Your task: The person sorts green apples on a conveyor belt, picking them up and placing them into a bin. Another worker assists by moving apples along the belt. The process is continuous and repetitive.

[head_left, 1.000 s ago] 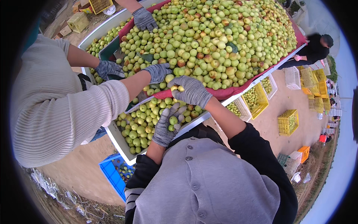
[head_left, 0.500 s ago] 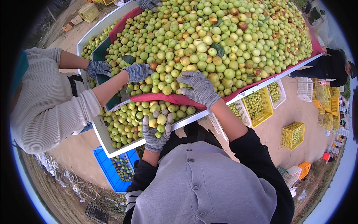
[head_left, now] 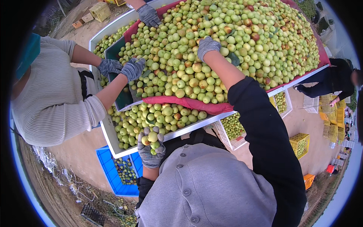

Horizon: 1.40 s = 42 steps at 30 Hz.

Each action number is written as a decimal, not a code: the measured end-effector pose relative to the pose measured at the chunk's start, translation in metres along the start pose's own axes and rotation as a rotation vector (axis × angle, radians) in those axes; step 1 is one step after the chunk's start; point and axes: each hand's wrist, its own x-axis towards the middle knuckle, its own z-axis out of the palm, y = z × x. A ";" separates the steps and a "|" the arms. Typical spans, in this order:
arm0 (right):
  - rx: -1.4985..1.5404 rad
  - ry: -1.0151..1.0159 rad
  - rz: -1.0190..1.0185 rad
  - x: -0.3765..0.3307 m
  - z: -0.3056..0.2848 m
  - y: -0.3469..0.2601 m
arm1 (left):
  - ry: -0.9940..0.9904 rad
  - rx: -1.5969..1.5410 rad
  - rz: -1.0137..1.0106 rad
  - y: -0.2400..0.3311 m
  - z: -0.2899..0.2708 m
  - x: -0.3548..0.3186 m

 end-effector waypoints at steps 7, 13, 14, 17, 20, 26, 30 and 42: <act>0.153 0.150 0.132 -0.023 0.026 -0.010 | 0.124 0.047 -0.065 0.056 0.007 -0.010; 0.169 0.346 0.052 -0.048 0.032 -0.012 | 0.118 0.021 -0.268 0.075 0.011 0.013; 0.233 0.323 0.051 -0.052 0.029 -0.014 | 0.094 0.056 -0.289 0.074 0.013 0.019; 1.079 0.359 0.010 -0.076 0.013 -0.029 | -0.030 0.132 -0.253 0.062 0.023 0.050; 2.098 0.184 -0.248 -0.122 -0.002 -0.065 | -0.142 0.160 -0.142 0.044 0.032 0.094; 1.076 0.684 -0.617 -0.133 -0.016 -0.064 | -0.275 0.277 -0.066 0.012 0.039 0.157; 0.810 0.829 -0.347 -0.004 -0.036 0.039 | -0.149 0.017 -0.075 -0.001 0.034 0.139; -0.044 0.070 0.145 0.195 -0.063 0.082 | -0.142 0.237 0.127 0.000 0.024 0.093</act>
